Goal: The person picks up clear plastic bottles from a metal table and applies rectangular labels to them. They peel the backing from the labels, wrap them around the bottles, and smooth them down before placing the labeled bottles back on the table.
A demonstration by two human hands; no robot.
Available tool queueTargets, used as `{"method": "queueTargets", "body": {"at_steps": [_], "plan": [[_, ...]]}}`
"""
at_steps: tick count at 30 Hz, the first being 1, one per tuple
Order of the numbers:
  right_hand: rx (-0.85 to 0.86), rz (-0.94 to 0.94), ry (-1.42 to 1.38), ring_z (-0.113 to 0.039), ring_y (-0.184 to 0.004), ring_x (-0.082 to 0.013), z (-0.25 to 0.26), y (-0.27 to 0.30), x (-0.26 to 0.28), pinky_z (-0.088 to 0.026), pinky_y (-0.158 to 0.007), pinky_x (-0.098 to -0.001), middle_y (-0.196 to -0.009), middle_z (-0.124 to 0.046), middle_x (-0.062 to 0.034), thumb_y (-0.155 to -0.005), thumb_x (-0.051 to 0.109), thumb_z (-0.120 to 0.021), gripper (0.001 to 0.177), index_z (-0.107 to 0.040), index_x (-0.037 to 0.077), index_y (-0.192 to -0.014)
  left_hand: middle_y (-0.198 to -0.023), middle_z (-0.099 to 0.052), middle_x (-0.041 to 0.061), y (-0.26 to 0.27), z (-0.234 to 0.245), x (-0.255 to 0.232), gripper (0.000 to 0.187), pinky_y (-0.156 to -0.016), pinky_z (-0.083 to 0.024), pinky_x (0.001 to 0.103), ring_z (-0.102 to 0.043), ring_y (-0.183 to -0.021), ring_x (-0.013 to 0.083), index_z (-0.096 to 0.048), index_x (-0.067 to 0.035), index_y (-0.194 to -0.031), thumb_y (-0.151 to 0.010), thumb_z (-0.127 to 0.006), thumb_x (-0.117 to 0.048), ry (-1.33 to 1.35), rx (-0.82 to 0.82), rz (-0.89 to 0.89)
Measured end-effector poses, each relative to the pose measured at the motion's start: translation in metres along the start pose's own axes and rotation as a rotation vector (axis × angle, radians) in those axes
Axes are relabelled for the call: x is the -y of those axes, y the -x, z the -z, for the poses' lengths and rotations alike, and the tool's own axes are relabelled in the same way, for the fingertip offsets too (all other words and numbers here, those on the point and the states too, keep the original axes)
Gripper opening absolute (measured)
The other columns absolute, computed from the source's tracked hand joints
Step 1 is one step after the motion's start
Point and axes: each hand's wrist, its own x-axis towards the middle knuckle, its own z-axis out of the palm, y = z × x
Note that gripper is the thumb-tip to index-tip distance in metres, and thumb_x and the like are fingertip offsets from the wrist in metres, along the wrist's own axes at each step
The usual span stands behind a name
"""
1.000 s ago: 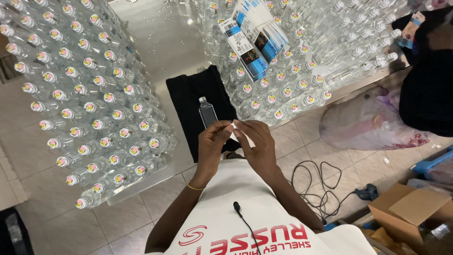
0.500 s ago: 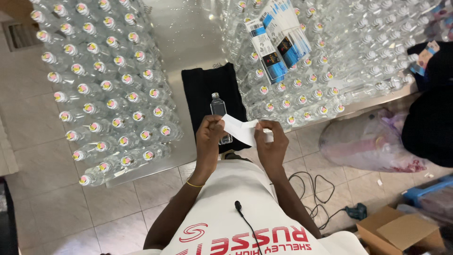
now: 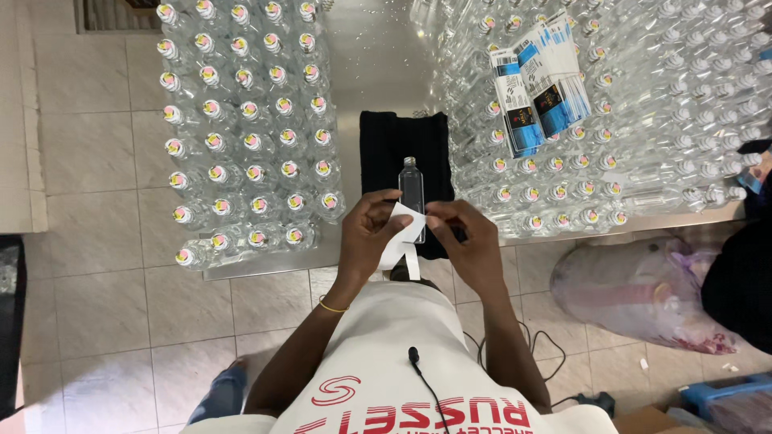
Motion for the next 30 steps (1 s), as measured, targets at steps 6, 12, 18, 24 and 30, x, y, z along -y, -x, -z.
{"method": "queueTargets", "body": {"at_steps": [6,12,18,24,30], "plan": [[0.034,-0.154,-0.274,-0.078,-0.08,-0.018,-0.016,0.01,-0.029,-0.068,-0.081,-0.036,-0.085,-0.078,-0.0165,-0.104,0.0,-0.073,0.014,-0.079,-0.004,-0.116,-0.114,-0.084,0.014,0.006,0.003,-0.005,0.049,-0.093,-0.063,0.036,-0.078,-0.105,0.017,-0.068,-0.006,-0.136,-0.094,-0.09,-0.017,-0.09,-0.081,-0.059],[-0.09,-0.233,-0.418,-0.077,-0.084,-0.0197,-0.014,0.015,-0.038,-0.065,-0.086,-0.0375,-0.087,-0.077,-0.0171,-0.11,0.01,-0.066,0.018,-0.075,-0.004,-0.118,-0.111,-0.078,0.015,0.029,0.007,0.0,0.025,-0.094,-0.062,0.044,-0.076,-0.103,0.0243,-0.071,-0.008,-0.125,-0.11,-0.07,-0.029,-0.31,-0.131,-0.021],[-0.075,-0.154,-0.396,-0.078,-0.086,-0.0203,0.0,0.018,-0.051,-0.064,-0.087,-0.0377,-0.087,-0.077,-0.0182,-0.111,0.013,-0.067,0.021,-0.074,-0.005,-0.119,-0.139,-0.069,0.018,0.031,-0.045,-0.013,0.047,-0.103,-0.063,0.041,-0.071,-0.12,0.0233,-0.054,-0.006,-0.144,-0.107,-0.069,-0.032,0.205,-0.063,0.068],[-0.092,-0.019,-0.373,-0.078,-0.086,-0.0214,0.036,0.016,-0.06,-0.063,-0.088,-0.0401,-0.088,-0.078,-0.0179,-0.11,0.008,-0.067,0.017,-0.077,-0.004,-0.115,-0.14,-0.073,0.021,0.031,-0.087,0.009,0.047,-0.115,-0.054,0.049,-0.068,-0.136,0.0336,-0.057,-0.004,-0.147,-0.104,-0.074,-0.009,0.039,0.016,-0.116],[-0.069,0.186,-0.214,-0.08,-0.085,-0.03,0.069,0.014,-0.067,-0.064,-0.083,-0.0435,-0.09,-0.076,-0.0164,-0.104,0.0,-0.072,0.013,-0.081,0.0,-0.113,-0.112,-0.083,0.015,0.025,-0.125,0.024,0.02,-0.099,-0.061,0.039,-0.079,-0.11,0.0227,-0.078,-0.002,-0.121,-0.101,-0.076,-0.002,-0.124,-0.095,-0.167]]}}
